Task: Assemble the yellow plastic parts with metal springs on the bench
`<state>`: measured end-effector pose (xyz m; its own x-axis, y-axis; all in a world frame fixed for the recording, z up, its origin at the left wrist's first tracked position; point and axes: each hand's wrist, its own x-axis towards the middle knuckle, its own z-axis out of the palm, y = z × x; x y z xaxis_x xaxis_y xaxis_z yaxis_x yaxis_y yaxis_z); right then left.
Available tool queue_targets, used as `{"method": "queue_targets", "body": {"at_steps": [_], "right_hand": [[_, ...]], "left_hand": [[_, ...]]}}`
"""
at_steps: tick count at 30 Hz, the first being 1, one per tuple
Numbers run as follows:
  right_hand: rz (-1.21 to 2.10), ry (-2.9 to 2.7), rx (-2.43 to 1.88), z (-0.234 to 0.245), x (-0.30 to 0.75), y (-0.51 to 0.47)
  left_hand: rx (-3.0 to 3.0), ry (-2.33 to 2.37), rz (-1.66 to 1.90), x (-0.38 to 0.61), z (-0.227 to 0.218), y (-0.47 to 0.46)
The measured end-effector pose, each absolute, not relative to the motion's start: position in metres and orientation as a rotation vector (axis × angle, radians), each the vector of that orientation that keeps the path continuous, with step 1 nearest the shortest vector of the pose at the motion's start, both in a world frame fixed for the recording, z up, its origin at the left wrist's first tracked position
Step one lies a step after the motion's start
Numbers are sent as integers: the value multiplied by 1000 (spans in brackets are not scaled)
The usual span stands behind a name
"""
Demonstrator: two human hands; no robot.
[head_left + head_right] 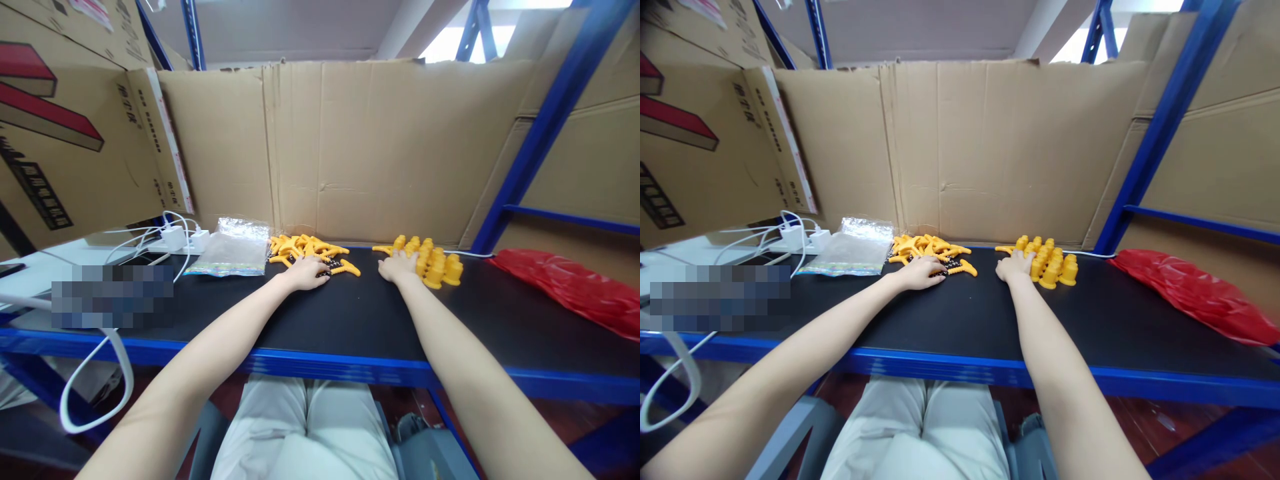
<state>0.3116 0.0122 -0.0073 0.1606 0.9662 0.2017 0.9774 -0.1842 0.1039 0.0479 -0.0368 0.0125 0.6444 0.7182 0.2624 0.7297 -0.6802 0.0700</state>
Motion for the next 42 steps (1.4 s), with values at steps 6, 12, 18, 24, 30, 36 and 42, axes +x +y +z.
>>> {"method": "queue_targets", "body": {"at_steps": [6,12,18,24,30,36,42], "right_hand": [[-276,-1921,-2370,-5,313,7],[-242,-1913,-2440,-3,314,5],[-414,-1844,-2438,2,314,3],[-479,-1750,-2416,7,323,2],[-548,-1787,-2321,5,330,1],[-565,-1878,-2264,5,329,-2],[-626,-1861,-2181,3,333,-2]], "left_hand": [[-2741,-1305,-443,51,13,-40],[-2722,-1309,-461,52,15,-42],[-2742,-1295,-494,51,12,-39],[-2761,-1259,-531,49,9,-35],[-2751,-1286,-507,50,9,-36],[-2712,-1294,-527,53,11,-38],[-2669,-1281,-721,53,12,-37]]}}
